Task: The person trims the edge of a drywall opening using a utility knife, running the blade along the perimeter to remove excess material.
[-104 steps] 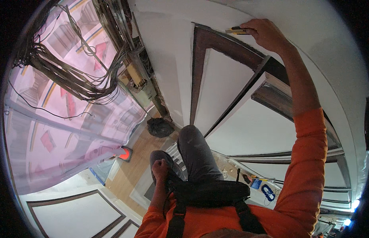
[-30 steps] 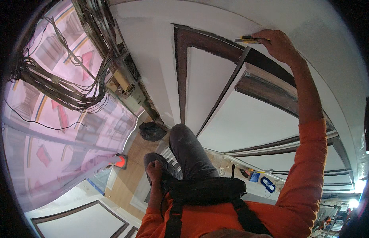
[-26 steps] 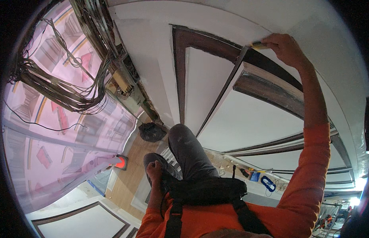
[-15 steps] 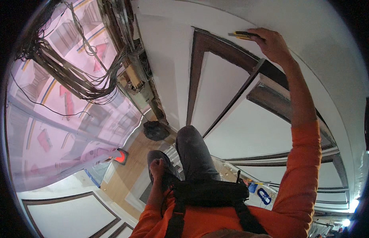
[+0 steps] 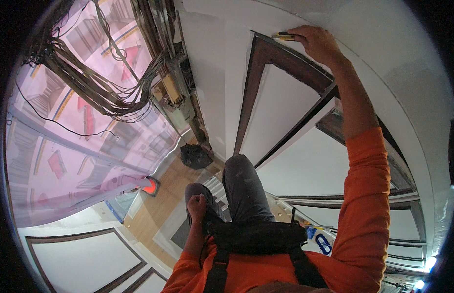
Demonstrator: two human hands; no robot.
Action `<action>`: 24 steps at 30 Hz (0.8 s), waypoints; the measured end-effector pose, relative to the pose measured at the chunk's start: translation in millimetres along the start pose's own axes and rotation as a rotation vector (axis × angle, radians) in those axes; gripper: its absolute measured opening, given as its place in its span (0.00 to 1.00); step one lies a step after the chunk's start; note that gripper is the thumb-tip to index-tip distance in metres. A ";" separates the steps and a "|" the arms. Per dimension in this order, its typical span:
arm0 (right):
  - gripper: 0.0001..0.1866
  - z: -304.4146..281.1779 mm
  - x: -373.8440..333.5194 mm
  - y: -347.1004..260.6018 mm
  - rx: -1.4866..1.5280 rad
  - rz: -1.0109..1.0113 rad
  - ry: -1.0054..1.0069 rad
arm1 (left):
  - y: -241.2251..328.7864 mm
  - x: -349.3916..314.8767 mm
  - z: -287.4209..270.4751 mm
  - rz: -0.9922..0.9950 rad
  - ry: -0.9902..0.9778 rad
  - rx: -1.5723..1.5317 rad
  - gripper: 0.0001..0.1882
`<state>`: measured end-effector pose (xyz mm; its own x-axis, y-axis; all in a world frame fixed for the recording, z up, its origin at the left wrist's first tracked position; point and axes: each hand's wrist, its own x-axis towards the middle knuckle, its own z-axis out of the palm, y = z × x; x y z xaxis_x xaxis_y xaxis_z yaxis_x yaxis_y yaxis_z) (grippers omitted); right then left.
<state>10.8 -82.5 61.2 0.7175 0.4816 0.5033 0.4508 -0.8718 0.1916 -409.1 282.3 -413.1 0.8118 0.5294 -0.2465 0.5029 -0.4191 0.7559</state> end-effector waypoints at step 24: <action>0.16 -96.4 -169.2 2.9 0.553 0.531 0.137 | 265.6 137.6 -3.9 0.552 -0.261 -0.305 0.17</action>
<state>-160.4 -175.2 57.8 0.8554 -0.0353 0.5167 0.2902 -0.7936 -0.5347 -164.9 246.7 -243.9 0.9896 0.0862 0.1151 -0.0807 -0.3300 0.9405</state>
